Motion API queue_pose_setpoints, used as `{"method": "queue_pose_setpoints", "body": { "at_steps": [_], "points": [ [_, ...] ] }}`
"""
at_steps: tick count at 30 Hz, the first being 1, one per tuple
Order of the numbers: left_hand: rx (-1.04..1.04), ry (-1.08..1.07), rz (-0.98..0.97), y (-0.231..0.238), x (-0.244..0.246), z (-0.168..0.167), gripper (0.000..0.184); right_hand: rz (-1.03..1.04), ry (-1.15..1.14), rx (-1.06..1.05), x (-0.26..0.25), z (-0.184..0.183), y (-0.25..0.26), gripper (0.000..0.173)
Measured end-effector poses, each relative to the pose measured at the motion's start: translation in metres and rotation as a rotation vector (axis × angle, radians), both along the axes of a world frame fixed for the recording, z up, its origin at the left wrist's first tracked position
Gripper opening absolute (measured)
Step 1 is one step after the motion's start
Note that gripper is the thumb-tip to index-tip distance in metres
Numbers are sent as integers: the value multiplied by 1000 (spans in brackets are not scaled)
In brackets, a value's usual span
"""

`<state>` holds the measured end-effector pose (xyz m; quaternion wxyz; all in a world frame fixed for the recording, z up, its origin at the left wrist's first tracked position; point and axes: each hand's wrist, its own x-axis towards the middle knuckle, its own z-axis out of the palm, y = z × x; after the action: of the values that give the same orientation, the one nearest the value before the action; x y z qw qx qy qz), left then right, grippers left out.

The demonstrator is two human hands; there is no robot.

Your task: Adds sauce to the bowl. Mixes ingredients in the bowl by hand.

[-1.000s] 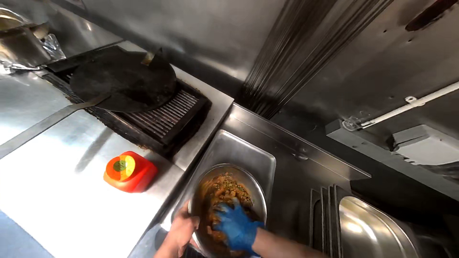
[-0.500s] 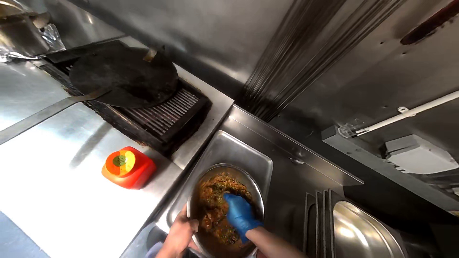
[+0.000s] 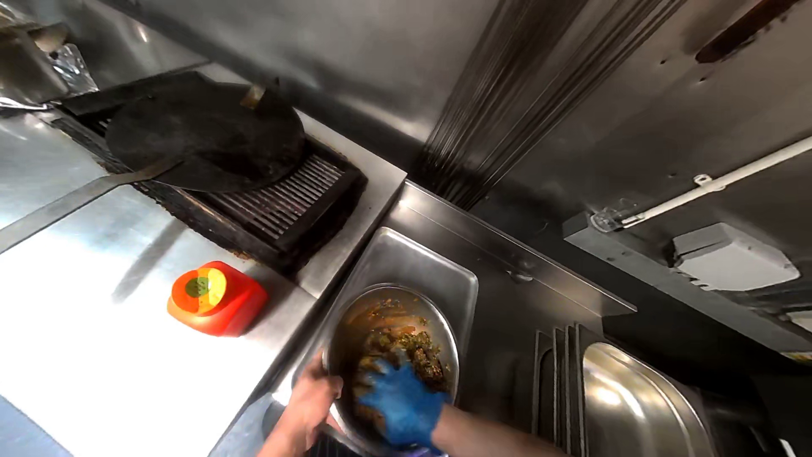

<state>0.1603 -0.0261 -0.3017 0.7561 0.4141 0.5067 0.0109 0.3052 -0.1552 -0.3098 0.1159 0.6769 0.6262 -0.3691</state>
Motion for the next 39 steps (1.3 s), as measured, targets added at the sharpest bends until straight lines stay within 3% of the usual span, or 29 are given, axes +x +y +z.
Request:
{"method": "queue_pose_setpoints", "body": {
  "at_steps": [2,5,6,8,11,13,15,18,20,23,26,29,31,33,35,37,39],
  "points": [
    [-12,-2,11,-3,-2,0,66,11,-109,-90,22,0,-14,69],
    [-32,-3,16,-8,5,0,66,-281,-232,-153,26,-18,12,72],
    [-24,7,13,-10,6,-1,66,-384,-212,-155,17,-25,22,69],
    [-7,25,-7,-9,6,-3,67,-446,-155,-133,2,-31,34,47],
    [12,25,-55,-5,6,1,68,-152,-86,-121,15,-16,39,23],
    [33,23,-98,-3,7,4,67,137,-58,42,41,1,42,19],
    [33,19,-158,-1,6,7,68,404,-24,206,69,16,59,25],
    [34,21,-249,2,8,16,72,509,-41,153,108,26,81,66],
    [42,-4,-201,1,7,18,78,231,-47,124,129,6,54,76],
    [65,-28,53,-12,14,23,76,-666,55,183,97,-22,-5,68],
    [33,-31,169,-27,25,30,71,-1508,182,222,20,-25,-10,49],
    [-34,-62,119,-32,21,33,79,-1833,342,219,-17,10,21,47],
    [-82,-80,107,-29,12,28,80,-1775,488,299,-18,21,35,55],
    [-126,-92,94,-26,6,20,82,-1385,468,242,-11,19,36,83],
    [-135,-80,88,-26,4,15,80,-898,174,96,-10,9,43,100],
    [-123,-61,125,-27,1,6,80,-619,-61,6,-13,-13,49,98],
    [-134,-62,181,-28,-3,-5,83,-497,-119,-54,-6,-30,48,74]
  ]
}}
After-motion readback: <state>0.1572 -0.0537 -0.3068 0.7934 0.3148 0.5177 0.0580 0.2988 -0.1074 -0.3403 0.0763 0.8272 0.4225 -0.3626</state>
